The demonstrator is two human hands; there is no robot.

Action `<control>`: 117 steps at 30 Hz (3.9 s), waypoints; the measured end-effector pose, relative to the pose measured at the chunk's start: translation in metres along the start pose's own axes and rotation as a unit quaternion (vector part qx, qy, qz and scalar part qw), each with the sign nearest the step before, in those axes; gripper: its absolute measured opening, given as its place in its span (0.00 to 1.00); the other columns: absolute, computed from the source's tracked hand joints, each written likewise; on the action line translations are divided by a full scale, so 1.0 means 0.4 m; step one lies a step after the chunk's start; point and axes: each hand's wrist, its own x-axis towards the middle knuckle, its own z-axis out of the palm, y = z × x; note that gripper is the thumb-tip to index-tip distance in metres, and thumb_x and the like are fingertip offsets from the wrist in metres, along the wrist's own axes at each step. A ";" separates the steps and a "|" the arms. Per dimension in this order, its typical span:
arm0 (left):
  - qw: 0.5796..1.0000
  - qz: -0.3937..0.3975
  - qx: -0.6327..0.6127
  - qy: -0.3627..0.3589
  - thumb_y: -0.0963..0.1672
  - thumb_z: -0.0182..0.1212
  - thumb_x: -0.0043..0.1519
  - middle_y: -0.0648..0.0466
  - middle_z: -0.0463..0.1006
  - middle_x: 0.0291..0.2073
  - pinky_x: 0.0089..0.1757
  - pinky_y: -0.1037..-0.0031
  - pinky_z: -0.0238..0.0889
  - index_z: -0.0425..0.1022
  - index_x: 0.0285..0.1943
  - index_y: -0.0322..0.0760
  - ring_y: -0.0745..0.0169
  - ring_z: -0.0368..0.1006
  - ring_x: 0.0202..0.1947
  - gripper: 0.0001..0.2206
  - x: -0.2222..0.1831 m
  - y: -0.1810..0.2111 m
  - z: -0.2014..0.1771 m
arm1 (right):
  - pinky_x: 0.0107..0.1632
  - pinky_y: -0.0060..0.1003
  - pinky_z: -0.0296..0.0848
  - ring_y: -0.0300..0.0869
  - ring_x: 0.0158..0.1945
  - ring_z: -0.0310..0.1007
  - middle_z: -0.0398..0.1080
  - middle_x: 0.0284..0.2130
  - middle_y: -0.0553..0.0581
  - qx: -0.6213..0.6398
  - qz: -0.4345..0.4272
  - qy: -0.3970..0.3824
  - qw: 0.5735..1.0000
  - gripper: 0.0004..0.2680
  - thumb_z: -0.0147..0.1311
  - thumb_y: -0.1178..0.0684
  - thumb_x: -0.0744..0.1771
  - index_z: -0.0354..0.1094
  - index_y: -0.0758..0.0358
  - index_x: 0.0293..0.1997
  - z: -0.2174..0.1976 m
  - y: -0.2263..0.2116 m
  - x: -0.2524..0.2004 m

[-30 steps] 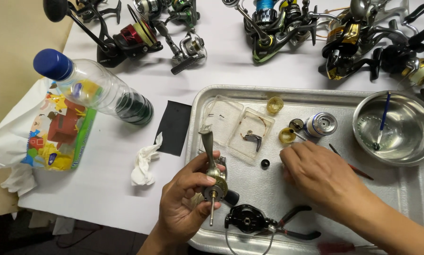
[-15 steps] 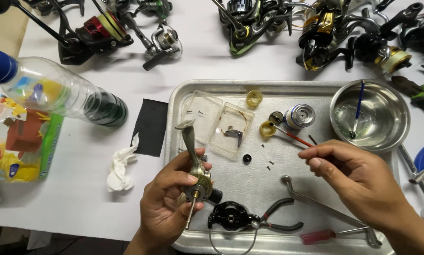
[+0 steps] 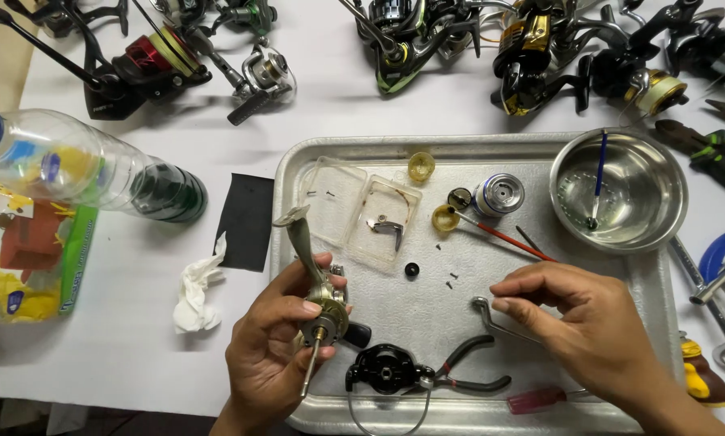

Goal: Disassembling and reassembling a fishing reel to maintain or repair the internal mechanism

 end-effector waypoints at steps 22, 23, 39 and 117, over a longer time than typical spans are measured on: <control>0.999 0.014 0.000 0.048 0.43 0.66 0.65 0.26 0.62 0.66 0.52 0.58 0.81 0.70 0.53 0.38 0.36 0.72 0.60 0.11 -0.024 0.005 -0.015 | 0.42 0.26 0.78 0.34 0.34 0.82 0.83 0.30 0.50 0.000 -0.113 0.032 0.993 0.03 0.69 0.57 0.59 0.81 0.59 0.30 0.026 -0.046 -0.013; 0.999 0.013 0.001 0.050 0.43 0.65 0.65 0.26 0.62 0.66 0.52 0.58 0.81 0.69 0.52 0.38 0.36 0.72 0.60 0.11 -0.023 0.007 -0.013 | 0.41 0.26 0.78 0.34 0.34 0.81 0.82 0.30 0.51 0.013 -0.115 0.031 0.993 0.03 0.69 0.57 0.59 0.80 0.59 0.30 0.026 -0.045 -0.014; 0.999 0.015 0.000 0.034 0.42 0.67 0.64 0.26 0.62 0.66 0.52 0.59 0.80 0.70 0.52 0.38 0.38 0.72 0.59 0.12 -0.028 -0.004 -0.026 | 0.45 0.28 0.78 0.36 0.35 0.81 0.82 0.29 0.51 0.000 -0.175 0.020 0.984 0.03 0.66 0.56 0.60 0.81 0.57 0.34 0.025 -0.077 -0.011; 0.986 0.081 0.137 0.057 0.45 0.64 0.66 0.29 0.68 0.63 0.57 0.58 0.74 0.70 0.54 0.40 0.45 0.76 0.58 0.11 -0.002 0.010 -0.077 | 0.21 0.44 0.64 0.45 0.22 0.63 0.66 0.23 0.54 -0.490 -0.226 -0.157 0.827 0.11 0.39 0.59 0.72 0.64 0.62 0.30 0.370 -0.304 0.389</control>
